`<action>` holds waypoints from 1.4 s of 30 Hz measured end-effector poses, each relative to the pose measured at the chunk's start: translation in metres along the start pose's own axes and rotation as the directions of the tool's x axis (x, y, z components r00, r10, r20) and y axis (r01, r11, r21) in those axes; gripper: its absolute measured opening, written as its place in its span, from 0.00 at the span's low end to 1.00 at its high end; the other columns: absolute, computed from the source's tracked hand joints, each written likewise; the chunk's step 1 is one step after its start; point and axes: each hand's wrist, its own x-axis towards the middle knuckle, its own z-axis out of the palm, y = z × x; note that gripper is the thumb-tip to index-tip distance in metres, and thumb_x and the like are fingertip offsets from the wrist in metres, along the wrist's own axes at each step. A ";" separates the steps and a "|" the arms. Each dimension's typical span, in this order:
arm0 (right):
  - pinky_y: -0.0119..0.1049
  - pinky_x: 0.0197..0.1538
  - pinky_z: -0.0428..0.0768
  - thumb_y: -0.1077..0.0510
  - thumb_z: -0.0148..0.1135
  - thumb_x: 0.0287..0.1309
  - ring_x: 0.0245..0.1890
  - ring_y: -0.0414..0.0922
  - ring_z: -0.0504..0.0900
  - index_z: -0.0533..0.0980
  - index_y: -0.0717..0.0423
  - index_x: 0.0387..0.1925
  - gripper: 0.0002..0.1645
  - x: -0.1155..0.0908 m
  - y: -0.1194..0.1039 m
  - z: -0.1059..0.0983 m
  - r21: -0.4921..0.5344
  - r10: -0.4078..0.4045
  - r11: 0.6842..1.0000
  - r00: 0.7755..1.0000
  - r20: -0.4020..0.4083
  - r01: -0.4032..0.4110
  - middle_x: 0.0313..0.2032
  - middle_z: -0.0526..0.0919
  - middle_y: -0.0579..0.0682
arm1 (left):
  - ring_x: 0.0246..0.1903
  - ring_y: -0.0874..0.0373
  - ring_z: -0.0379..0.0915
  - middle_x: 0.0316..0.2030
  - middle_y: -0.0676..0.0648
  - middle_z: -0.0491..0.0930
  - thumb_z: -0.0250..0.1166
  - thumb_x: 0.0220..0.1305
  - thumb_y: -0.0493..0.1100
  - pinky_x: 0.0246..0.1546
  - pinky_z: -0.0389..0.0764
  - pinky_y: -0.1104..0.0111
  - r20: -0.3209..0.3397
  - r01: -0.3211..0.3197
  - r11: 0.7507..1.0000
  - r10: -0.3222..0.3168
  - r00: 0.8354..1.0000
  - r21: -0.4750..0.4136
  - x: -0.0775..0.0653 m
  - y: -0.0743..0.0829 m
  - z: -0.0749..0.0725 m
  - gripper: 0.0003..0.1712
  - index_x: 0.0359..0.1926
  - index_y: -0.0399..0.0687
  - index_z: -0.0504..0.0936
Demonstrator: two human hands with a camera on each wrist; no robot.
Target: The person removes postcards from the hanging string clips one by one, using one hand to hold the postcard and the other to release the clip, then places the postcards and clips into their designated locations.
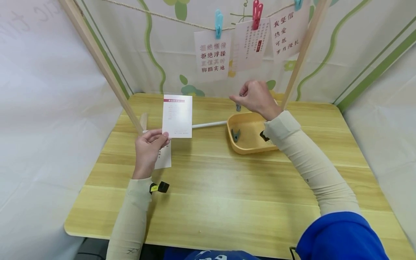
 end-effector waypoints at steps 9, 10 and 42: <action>0.42 0.39 0.85 0.41 0.73 0.63 0.25 0.47 0.85 0.86 0.60 0.32 0.25 -0.002 0.004 0.003 -0.033 -0.002 0.999 1.000 0.029 0.003 0.36 0.91 0.59 | 0.38 0.56 0.91 0.36 0.52 0.90 0.75 0.67 0.40 0.49 0.90 0.66 0.000 0.044 0.996 -0.044 0.999 0.079 -0.004 -0.003 -0.002 0.17 0.53 0.36 0.84; 0.43 0.39 0.86 0.41 0.73 0.63 0.25 0.47 0.85 0.86 0.61 0.32 0.25 -0.002 0.004 0.003 -0.033 -0.001 0.999 1.000 0.031 0.002 0.36 0.91 0.59 | 0.39 0.55 0.91 0.37 0.51 0.90 0.75 0.67 0.39 0.50 0.90 0.65 0.002 0.047 0.996 -0.047 0.999 0.075 -0.004 -0.003 -0.002 0.17 0.53 0.36 0.84; 0.32 0.20 0.60 0.39 0.71 0.66 0.14 0.37 0.55 0.85 0.55 0.18 0.29 -0.005 0.020 0.008 -0.114 0.160 0.984 0.949 0.270 -0.134 0.10 0.61 0.39 | 0.42 0.55 0.91 0.39 0.53 0.88 0.74 0.68 0.39 0.54 0.89 0.62 0.045 0.145 0.977 -0.153 0.987 0.160 -0.017 -0.022 -0.006 0.22 0.58 0.32 0.80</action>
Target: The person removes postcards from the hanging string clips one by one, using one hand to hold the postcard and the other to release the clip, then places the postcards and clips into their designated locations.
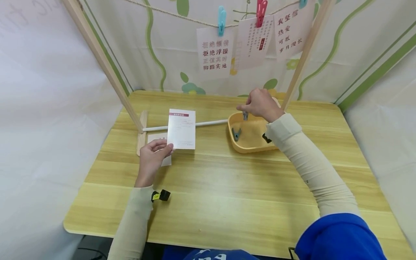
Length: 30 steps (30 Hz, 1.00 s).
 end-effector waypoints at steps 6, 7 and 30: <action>0.34 0.22 0.65 0.38 0.71 0.65 0.15 0.38 0.59 0.86 0.56 0.19 0.29 0.001 0.001 0.001 -0.014 0.015 1.000 1.000 0.027 -0.015 0.10 0.68 0.41 | 0.41 0.56 0.91 0.39 0.53 0.88 0.74 0.68 0.39 0.54 0.89 0.61 0.016 0.009 1.000 -0.010 1.000 0.029 0.000 -0.001 -0.001 0.22 0.58 0.33 0.80; 0.34 0.22 0.66 0.38 0.71 0.65 0.15 0.38 0.60 0.86 0.56 0.20 0.29 0.001 0.001 0.001 -0.019 0.019 1.000 0.999 0.035 -0.019 0.10 0.70 0.41 | 0.41 0.56 0.91 0.39 0.53 0.88 0.74 0.68 0.39 0.54 0.89 0.62 0.019 0.012 0.999 -0.012 1.000 0.037 0.000 -0.002 -0.001 0.22 0.57 0.33 0.80; 0.30 0.22 0.63 0.40 0.74 0.64 0.15 0.37 0.56 0.90 0.57 0.22 0.27 0.006 0.014 0.013 -0.074 0.076 0.995 0.988 0.132 -0.067 0.15 0.82 0.48 | 0.39 0.57 0.91 0.36 0.55 0.89 0.73 0.67 0.36 0.52 0.90 0.63 0.042 0.101 0.992 -0.105 0.994 0.076 -0.001 -0.011 0.001 0.19 0.55 0.35 0.79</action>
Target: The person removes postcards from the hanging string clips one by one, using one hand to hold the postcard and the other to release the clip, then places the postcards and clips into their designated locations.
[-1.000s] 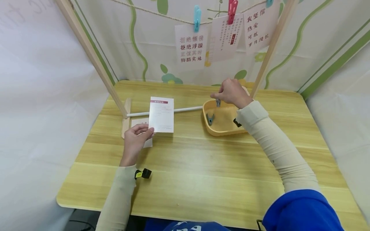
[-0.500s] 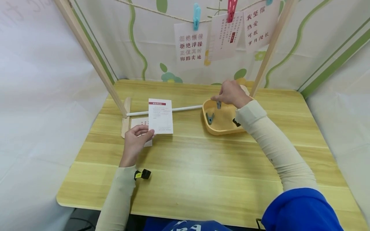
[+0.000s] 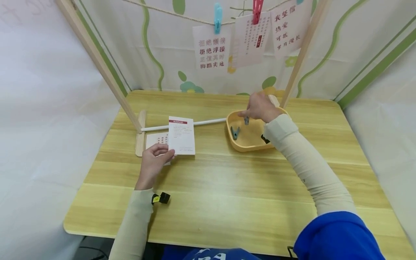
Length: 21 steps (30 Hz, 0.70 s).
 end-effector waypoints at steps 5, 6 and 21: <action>0.30 0.21 0.63 0.41 0.75 0.63 0.15 0.37 0.56 0.90 0.57 0.22 0.26 0.002 0.002 0.001 0.005 0.010 1.000 1.000 0.012 -0.010 0.15 0.82 0.47 | 0.38 0.58 0.90 0.34 0.55 0.88 0.72 0.68 0.36 0.51 0.91 0.64 0.022 0.007 1.000 -0.007 1.000 0.006 0.000 -0.002 0.000 0.18 0.55 0.35 0.78; 0.30 0.21 0.63 0.41 0.75 0.63 0.15 0.37 0.56 0.89 0.57 0.21 0.26 0.002 0.003 0.001 0.005 0.012 1.000 1.000 0.017 -0.013 0.14 0.81 0.47 | 0.38 0.58 0.90 0.34 0.55 0.88 0.72 0.68 0.35 0.51 0.91 0.64 0.027 0.008 1.000 -0.008 1.000 0.001 0.000 -0.003 0.001 0.18 0.55 0.35 0.78; 0.37 0.30 0.72 0.45 0.74 0.65 0.22 0.42 0.63 0.66 0.53 0.23 0.29 0.007 0.000 0.010 0.010 0.066 0.998 0.994 0.091 -0.068 0.22 0.62 0.45 | 0.36 0.60 0.89 0.34 0.53 0.88 0.73 0.66 0.34 0.48 0.90 0.69 0.035 0.025 0.998 -0.027 0.999 0.050 0.000 -0.009 0.000 0.18 0.54 0.34 0.80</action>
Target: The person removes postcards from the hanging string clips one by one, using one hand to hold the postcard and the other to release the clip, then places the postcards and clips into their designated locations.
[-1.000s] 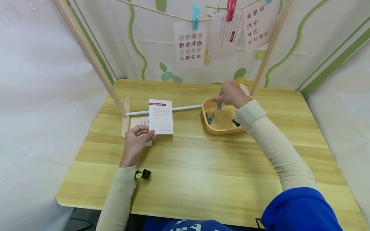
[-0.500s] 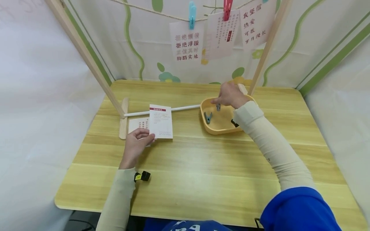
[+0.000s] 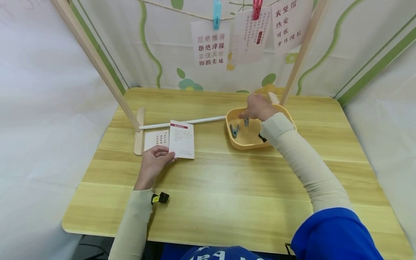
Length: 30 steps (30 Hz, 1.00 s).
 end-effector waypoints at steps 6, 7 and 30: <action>0.41 0.37 0.76 0.45 0.72 0.67 0.33 0.48 0.73 0.72 0.60 0.38 0.24 0.000 -0.002 0.002 -0.038 0.018 0.999 1.000 0.026 -0.017 0.36 0.73 0.53 | 0.35 0.61 0.88 0.34 0.53 0.88 0.73 0.67 0.34 0.46 0.90 0.71 0.006 0.016 1.000 -0.016 1.000 0.009 0.001 -0.003 0.001 0.19 0.55 0.33 0.79; 0.41 0.37 0.76 0.45 0.72 0.67 0.34 0.49 0.74 0.73 0.60 0.39 0.23 0.001 -0.002 0.003 -0.046 0.016 0.999 1.000 0.027 -0.014 0.37 0.75 0.54 | 0.35 0.61 0.88 0.34 0.53 0.88 0.72 0.67 0.34 0.46 0.90 0.71 0.004 0.018 1.000 -0.018 1.000 0.008 0.002 -0.004 0.001 0.19 0.55 0.33 0.79; 0.39 0.31 0.76 0.46 0.74 0.65 0.28 0.47 0.74 0.79 0.57 0.36 0.19 0.009 -0.005 0.014 -0.078 0.055 0.995 0.998 0.008 -0.055 0.31 0.76 0.51 | 0.36 0.50 0.84 0.35 0.43 0.89 0.71 0.67 0.48 0.42 0.83 0.58 -0.077 -0.081 0.717 0.185 0.980 0.692 -0.009 0.007 0.015 0.14 0.39 0.41 0.86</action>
